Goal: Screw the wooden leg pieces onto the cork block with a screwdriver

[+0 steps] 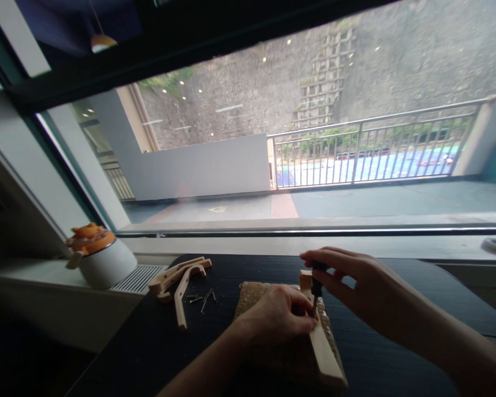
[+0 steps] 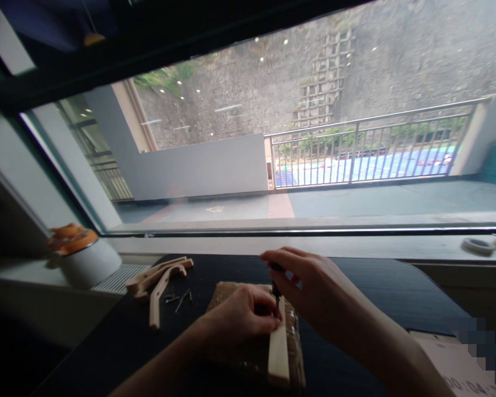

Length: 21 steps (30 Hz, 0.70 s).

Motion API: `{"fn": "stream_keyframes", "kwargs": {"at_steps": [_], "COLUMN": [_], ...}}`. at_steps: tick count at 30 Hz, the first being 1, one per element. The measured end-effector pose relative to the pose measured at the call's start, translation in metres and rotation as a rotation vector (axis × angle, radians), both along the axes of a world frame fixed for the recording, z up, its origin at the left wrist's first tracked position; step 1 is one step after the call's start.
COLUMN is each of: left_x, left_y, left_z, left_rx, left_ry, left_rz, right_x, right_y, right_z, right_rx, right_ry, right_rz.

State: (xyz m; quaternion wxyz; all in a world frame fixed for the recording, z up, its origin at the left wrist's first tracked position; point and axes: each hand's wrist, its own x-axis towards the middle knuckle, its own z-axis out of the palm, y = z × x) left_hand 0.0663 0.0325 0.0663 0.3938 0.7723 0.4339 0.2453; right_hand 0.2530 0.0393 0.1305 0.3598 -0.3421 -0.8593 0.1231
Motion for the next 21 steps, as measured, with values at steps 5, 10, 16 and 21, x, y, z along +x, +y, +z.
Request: {"fn": "stream_keyframes", "kwargs": {"at_steps": [5,10,16,21], "left_x": [0.0002,0.0007,0.0003,0.0017], "left_y": [-0.0002,-0.0007,-0.0019,-0.0022], "left_z": [0.0012,0.0009,0.0019,0.0048], "left_rx": [-0.004,0.000,-0.002,-0.031], "left_ry": [-0.001,-0.027,-0.014,-0.009], "left_rz": [-0.006,-0.012,-0.013,-0.014], "right_x": [-0.0009,-0.0022,-0.0025,-0.0044], "right_y": [0.0010,0.0012,-0.0002,0.0009], "right_z": [0.0040,0.0050,0.0006,0.0003], "right_rx": [0.000,0.038,0.028,0.015], "right_ry": [-0.026,-0.070,-0.035,-0.001], "right_rz": [-0.044,-0.050,-0.049,-0.066]}}
